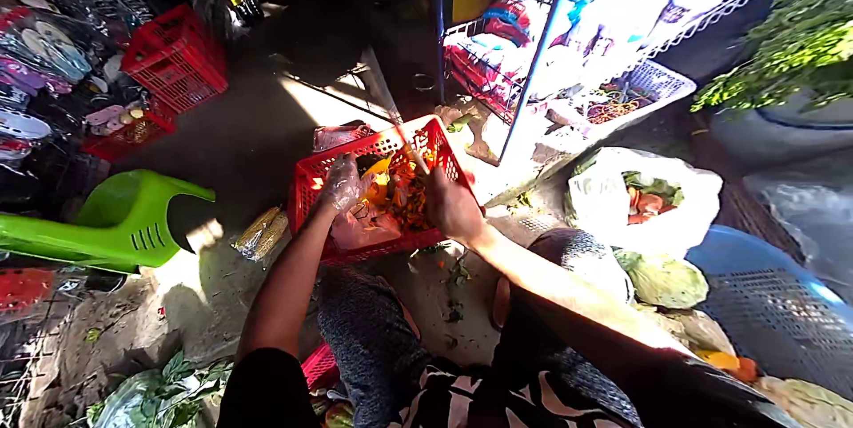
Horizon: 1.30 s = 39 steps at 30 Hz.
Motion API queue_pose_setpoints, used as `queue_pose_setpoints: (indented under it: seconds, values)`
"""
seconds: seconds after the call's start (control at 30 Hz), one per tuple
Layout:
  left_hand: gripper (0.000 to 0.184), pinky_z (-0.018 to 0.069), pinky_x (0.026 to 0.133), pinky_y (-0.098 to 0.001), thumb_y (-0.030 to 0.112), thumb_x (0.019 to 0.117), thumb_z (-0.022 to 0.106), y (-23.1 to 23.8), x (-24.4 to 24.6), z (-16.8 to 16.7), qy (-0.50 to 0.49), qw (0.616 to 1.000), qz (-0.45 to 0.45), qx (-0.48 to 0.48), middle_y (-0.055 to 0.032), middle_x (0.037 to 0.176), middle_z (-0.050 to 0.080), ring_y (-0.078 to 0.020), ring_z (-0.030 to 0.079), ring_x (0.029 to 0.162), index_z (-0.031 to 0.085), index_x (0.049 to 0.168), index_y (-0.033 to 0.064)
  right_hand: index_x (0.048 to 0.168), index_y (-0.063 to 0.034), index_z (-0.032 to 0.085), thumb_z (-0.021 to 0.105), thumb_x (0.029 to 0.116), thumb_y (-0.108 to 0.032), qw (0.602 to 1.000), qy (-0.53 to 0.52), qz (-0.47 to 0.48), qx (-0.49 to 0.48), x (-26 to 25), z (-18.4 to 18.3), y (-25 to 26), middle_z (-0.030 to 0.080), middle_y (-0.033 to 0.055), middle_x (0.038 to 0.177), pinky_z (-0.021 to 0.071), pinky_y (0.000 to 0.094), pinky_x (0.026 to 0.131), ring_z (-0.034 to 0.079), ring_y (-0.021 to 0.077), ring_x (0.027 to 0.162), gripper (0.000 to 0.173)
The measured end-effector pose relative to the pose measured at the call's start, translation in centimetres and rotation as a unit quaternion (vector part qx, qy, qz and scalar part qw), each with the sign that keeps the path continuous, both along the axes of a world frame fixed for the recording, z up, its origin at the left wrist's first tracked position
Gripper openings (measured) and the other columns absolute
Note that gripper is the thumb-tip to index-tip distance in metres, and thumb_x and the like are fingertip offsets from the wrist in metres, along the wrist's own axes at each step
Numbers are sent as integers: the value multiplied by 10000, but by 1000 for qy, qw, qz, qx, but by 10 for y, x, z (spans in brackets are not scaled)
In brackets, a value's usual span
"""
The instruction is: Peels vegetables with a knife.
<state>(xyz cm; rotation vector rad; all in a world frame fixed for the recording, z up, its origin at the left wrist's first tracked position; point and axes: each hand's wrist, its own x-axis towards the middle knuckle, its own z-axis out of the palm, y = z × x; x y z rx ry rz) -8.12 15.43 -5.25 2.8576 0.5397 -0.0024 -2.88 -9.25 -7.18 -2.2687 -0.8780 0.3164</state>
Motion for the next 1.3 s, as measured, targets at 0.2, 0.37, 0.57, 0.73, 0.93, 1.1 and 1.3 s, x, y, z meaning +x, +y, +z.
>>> queue_pose_setpoints:
  seconds: [0.2,0.37,0.57,0.73,0.93,1.1,1.3]
  values:
    - [611,431,1104,-555,355,1008,643,18,-19,0,-101,978,105,-151,-263,1391,562,-387,554,1294,448,1463,-3,1448,-30,471,285,1131,-339,985,128,10,-112,15,-20,-21,674,285,1154,515,633,925,673,456,1098,480]
    - [506,524,984,-469,318,1038,594,12,-16,-22,-221,887,134,-384,-192,1327,599,-273,618,1162,464,1451,54,1173,2,570,336,1132,-296,999,52,1,1,21,22,-33,659,213,859,534,578,773,690,404,855,381]
    - [586,423,1106,-553,343,978,683,-12,-2,-3,-139,981,28,-133,-270,1342,572,-395,547,1277,505,1390,-33,1011,18,606,467,1062,-216,950,-235,-31,203,-6,72,-30,586,112,668,494,450,469,611,288,531,276]
    - [605,420,1124,-522,383,976,673,-22,3,6,-111,993,-5,-48,-271,1354,567,-392,541,1297,516,1374,-45,1463,-4,451,299,1121,-301,989,50,-6,-136,2,-22,-11,662,292,1207,530,636,911,674,471,1099,478]
    - [477,471,1052,-507,272,1004,653,7,-15,-20,-214,933,100,-271,-253,1286,613,-339,596,1207,537,1359,-26,1399,17,500,292,1127,-330,990,101,-7,-101,25,-20,-24,664,292,1155,508,622,940,665,454,1101,487]
    - [411,514,1000,-498,267,1086,476,-5,-21,-21,-415,714,155,-542,-119,1391,569,-244,583,1223,449,1485,171,1142,23,588,414,1108,-250,989,37,-1,144,19,11,-25,604,123,759,543,432,668,633,239,673,325]
    - [652,546,954,-478,284,909,680,-17,-18,-45,-491,607,66,-621,-84,1288,604,-208,621,1128,366,1472,184,1245,15,578,445,1087,-230,986,69,-35,149,-6,5,-25,630,110,788,549,415,668,636,212,672,320]
